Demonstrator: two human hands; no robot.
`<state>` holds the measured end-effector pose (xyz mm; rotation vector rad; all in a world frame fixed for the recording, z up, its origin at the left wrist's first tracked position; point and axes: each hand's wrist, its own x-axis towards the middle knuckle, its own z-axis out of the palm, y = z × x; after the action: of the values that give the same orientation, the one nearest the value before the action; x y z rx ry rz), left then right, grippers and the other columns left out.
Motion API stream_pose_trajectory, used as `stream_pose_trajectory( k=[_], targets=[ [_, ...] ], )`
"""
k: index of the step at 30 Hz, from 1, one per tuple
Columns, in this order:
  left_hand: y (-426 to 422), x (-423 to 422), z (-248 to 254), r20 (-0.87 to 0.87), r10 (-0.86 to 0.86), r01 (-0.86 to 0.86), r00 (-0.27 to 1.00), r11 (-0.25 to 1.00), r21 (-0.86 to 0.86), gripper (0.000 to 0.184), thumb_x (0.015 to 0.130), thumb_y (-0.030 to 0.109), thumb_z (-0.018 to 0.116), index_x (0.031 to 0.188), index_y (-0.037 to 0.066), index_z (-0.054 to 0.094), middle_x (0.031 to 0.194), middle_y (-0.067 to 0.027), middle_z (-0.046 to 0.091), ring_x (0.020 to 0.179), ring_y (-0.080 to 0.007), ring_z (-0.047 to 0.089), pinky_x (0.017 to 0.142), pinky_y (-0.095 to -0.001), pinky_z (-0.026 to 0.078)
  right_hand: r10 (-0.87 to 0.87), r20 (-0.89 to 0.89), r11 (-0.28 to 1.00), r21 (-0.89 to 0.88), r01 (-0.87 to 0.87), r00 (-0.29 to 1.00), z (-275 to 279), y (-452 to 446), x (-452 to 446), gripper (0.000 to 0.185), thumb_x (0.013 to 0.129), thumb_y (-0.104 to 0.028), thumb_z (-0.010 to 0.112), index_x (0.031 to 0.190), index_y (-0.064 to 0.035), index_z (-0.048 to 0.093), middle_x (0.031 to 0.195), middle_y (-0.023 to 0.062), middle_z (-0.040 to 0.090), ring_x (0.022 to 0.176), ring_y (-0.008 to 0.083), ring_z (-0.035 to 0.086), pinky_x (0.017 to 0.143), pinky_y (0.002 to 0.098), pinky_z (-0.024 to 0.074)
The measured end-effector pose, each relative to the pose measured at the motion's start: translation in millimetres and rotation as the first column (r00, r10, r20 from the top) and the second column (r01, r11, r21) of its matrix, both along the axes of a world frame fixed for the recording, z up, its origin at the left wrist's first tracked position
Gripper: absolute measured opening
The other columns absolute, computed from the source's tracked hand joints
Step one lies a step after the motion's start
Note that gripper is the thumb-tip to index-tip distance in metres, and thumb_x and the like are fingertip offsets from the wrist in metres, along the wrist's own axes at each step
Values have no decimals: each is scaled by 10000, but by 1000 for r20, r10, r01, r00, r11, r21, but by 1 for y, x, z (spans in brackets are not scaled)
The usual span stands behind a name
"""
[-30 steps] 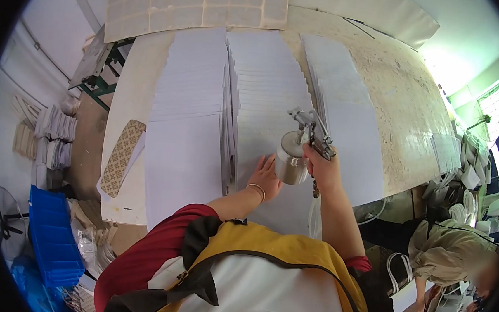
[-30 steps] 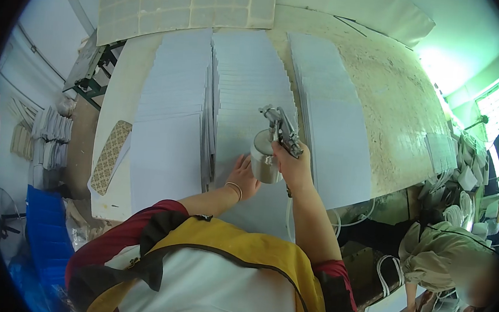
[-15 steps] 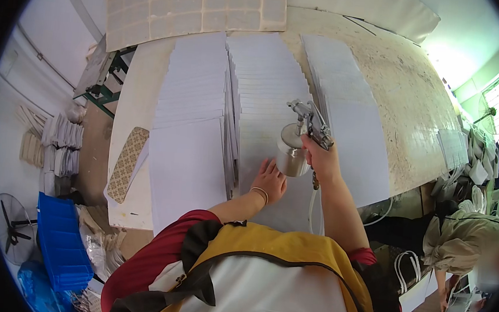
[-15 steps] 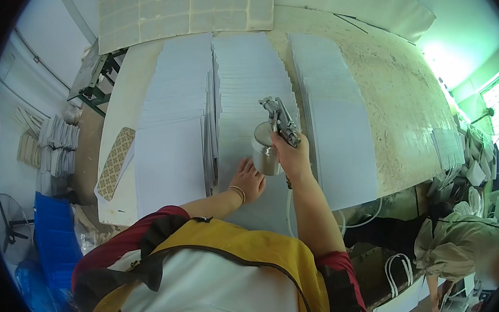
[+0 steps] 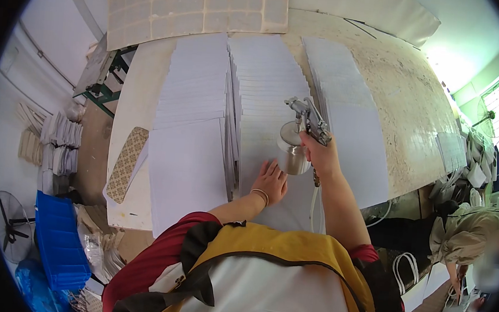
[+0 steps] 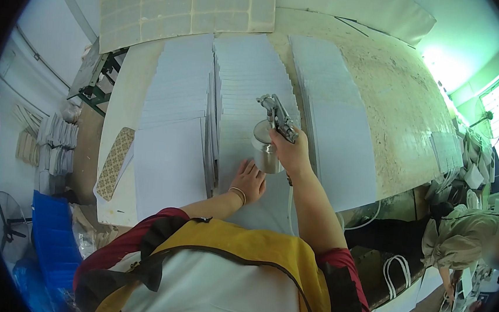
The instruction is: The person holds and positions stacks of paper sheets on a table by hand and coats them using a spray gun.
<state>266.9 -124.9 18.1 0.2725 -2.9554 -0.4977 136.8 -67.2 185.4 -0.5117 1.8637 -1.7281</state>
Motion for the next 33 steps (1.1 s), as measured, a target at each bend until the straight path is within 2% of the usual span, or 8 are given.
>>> stream_pose_trajectory(
  k=[5, 8, 9, 12, 20, 25, 28, 33],
  targets=[
    [0, 0, 6, 67, 7, -8, 998, 1000, 15, 455, 861, 262, 436, 1231, 1, 488, 1323, -180, 411, 1325, -316, 264, 1096, -491, 151, -18, 20, 999, 48, 17, 1000, 5, 1, -3, 95, 817, -104, 626, 780, -28, 582, 619, -7, 524, 489, 60, 448, 429, 229, 348],
    [0, 1, -1, -159, 16, -11, 987, 999, 30, 442, 847, 238, 467, 1221, 1, 489, 1303, -189, 420, 1300, -329, 298, 1085, -500, 179, -118, -12, 993, 18, 119, 993, 2, 0, -7, 147, 815, -130, 627, 714, -30, 588, 592, 3, 530, 409, 64, 409, 376, 232, 287],
    [1, 1, -3, -163, 16, -11, 987, 1000, 29, 442, 847, 238, 467, 1221, 1, 489, 1303, -189, 420, 1300, -329, 298, 1085, -500, 179, -118, -15, 993, 17, 119, 993, 1, 1, -8, 147, 815, -130, 627, 714, -30, 588, 592, 3, 530, 409, 64, 409, 376, 232, 287],
    [0, 0, -4, -149, 16, -14, 989, 1000, 13, 472, 850, 242, 463, 1260, 10, 461, 1329, -178, 401, 1319, -314, 276, 1089, -495, 169, -165, -47, 985, 43, 167, 985, 3, 1, -10, 179, 813, -142, 624, 678, -32, 579, 564, -3, 516, 400, 66, 402, 376, 236, 277],
    [0, 1, 0, -55, 11, -10, 998, 1000, 6, 479, 853, 251, 454, 1271, 19, 457, 1355, -169, 378, 1321, -308, 274, 1093, -490, 159, -163, -32, 985, 42, 164, 986, 5, -5, -5, 190, 811, -148, 628, 671, -29, 579, 553, 1, 510, 388, 71, 396, 373, 244, 276],
    [0, 0, -4, -115, 15, -13, 993, 1000, 13, 480, 855, 249, 453, 1276, 19, 455, 1360, -169, 373, 1319, -309, 277, 1094, -488, 159, -240, -85, 968, 50, 244, 967, -8, -1, -18, 188, 809, -147, 631, 675, -25, 581, 555, 5, 512, 388, 75, 400, 372, 247, 278],
    [1, 0, -4, -114, 14, -14, 993, 1000, 2, 478, 860, 247, 446, 1279, 18, 452, 1365, -168, 367, 1319, -308, 275, 1094, -485, 160, -218, -89, 966, 121, 228, 972, -3, 0, -18, 136, 824, -123, 624, 744, -28, 569, 617, 3, 526, 474, 76, 448, 425, 238, 345],
    [0, 0, -4, -106, 15, -14, 994, 1000, 9, 476, 864, 244, 440, 1281, 16, 450, 1374, -167, 356, 1317, -308, 275, 1093, -486, 163, -160, -21, 976, 145, 162, 987, 6, -2, -12, 140, 827, -124, 622, 742, -28, 566, 618, 3, 524, 514, 78, 458, 463, 247, 358]
  ],
)
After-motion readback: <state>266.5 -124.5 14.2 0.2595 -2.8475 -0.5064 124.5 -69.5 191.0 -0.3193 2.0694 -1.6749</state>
